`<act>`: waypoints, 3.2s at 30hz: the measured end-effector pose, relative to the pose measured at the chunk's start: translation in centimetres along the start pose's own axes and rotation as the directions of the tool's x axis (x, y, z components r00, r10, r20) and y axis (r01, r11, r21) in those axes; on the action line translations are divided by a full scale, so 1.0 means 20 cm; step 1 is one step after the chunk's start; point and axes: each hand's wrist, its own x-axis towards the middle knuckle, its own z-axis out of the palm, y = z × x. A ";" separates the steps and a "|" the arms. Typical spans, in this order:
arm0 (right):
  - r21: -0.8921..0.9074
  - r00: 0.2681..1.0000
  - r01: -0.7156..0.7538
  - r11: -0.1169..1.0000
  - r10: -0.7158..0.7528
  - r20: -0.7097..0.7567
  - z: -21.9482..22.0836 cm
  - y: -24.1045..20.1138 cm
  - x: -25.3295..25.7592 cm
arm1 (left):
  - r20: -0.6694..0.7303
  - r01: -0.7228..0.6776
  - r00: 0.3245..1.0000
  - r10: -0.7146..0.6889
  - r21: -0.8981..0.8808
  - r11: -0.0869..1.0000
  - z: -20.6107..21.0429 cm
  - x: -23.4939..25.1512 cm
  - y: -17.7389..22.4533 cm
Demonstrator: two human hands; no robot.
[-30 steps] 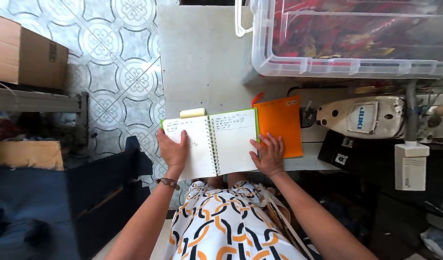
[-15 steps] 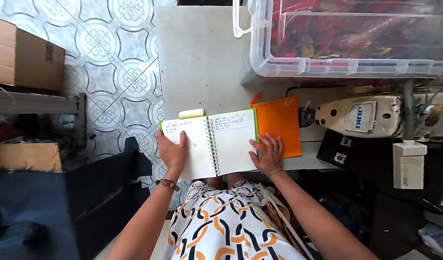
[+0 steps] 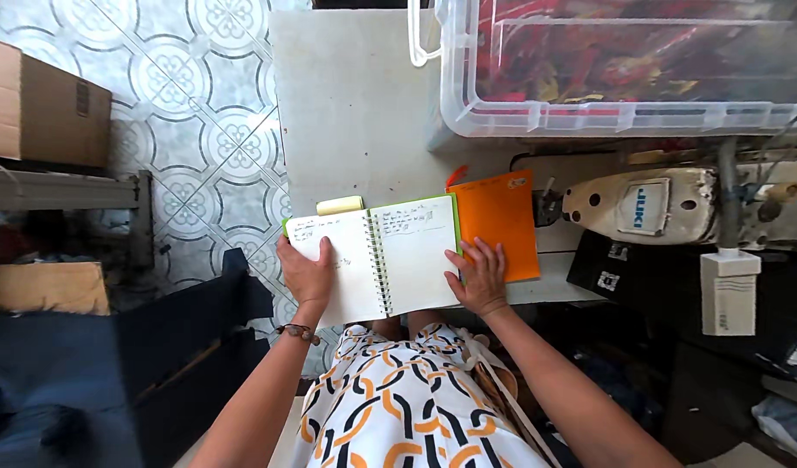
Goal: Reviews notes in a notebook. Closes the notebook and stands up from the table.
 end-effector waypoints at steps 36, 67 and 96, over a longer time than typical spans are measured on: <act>0.019 1.000 -0.007 1.000 0.007 0.006 0.00 0.00 0.00 | -0.004 -0.023 1.000 0.023 0.004 1.000 0.00 0.00 -0.01; 0.016 1.000 -0.004 1.000 0.004 0.006 0.00 0.00 0.00 | -0.002 -0.005 1.000 0.005 0.003 1.000 0.00 0.00 0.00; 0.007 1.000 -0.003 1.000 0.003 0.014 0.00 0.00 0.00 | -0.002 -0.005 1.000 0.005 0.005 1.000 0.00 0.00 -0.01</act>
